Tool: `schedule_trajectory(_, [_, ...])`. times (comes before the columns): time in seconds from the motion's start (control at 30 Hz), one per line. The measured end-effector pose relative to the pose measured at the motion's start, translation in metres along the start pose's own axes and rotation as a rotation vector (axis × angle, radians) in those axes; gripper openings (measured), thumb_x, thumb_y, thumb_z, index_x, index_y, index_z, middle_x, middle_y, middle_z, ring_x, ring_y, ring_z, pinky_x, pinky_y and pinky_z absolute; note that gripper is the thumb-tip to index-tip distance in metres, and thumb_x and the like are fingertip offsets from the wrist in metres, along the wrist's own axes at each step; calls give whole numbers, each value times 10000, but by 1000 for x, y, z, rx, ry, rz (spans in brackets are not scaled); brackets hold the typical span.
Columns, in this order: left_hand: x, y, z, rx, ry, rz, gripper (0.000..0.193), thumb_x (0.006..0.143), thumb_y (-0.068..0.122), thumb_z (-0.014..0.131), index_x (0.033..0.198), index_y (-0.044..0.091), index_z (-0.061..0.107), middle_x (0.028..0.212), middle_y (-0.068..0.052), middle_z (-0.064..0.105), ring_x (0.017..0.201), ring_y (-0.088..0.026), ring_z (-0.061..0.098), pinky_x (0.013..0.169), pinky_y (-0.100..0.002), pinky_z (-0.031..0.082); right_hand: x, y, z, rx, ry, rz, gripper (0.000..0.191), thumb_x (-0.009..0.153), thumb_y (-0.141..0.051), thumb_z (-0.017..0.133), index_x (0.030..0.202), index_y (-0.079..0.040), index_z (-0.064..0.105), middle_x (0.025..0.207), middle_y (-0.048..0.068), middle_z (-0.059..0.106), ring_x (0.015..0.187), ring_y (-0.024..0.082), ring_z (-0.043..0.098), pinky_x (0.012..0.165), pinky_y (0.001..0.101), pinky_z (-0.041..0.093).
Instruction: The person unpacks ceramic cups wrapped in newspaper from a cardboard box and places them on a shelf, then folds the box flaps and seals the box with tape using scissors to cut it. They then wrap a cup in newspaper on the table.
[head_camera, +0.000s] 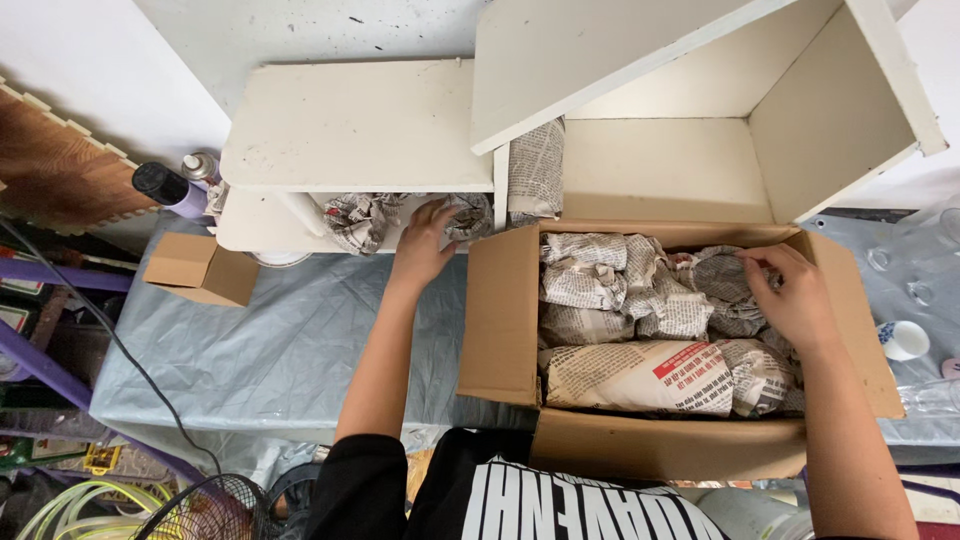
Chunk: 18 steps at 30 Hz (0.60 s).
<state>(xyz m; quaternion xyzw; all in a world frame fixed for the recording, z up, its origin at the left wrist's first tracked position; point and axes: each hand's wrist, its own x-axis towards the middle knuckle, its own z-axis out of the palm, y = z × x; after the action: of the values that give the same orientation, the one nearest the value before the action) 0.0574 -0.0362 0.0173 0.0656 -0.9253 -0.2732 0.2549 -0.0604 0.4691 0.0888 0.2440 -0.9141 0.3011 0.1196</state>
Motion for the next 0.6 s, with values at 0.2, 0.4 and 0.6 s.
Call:
schedule_trajectory(0.2, [-9,-21,37,161,17,83,441,779,183,824,1200,230,701,1445,-44,561,1362,-316,487,1035,-515,438,-7,14,-5,137,87,14,137,1024,-62,665,1136,-21,729,1037,116,714,875,168,696,783,293,558])
schedule_trajectory(0.4, [-92,32,-20,-80,267,-71,362,941,103,744,1277,36,626,1394,-135,611,1312,-380,513,1123,-488,367,-18,7,-23,368,257,71,128,1063,-19,626,1166,14,694,1109,74,654,966,153,689,826,273,562])
schedule_trajectory(0.6, [-108,160,-61,-382,129,88,333,913,102,739,1225,30,645,1379,-144,605,1338,-346,521,1148,-443,397,-55,-75,-26,949,-129,-65,741,935,-62,700,1560,-98,303,1544,137,405,1409,290,509,1118,441,522])
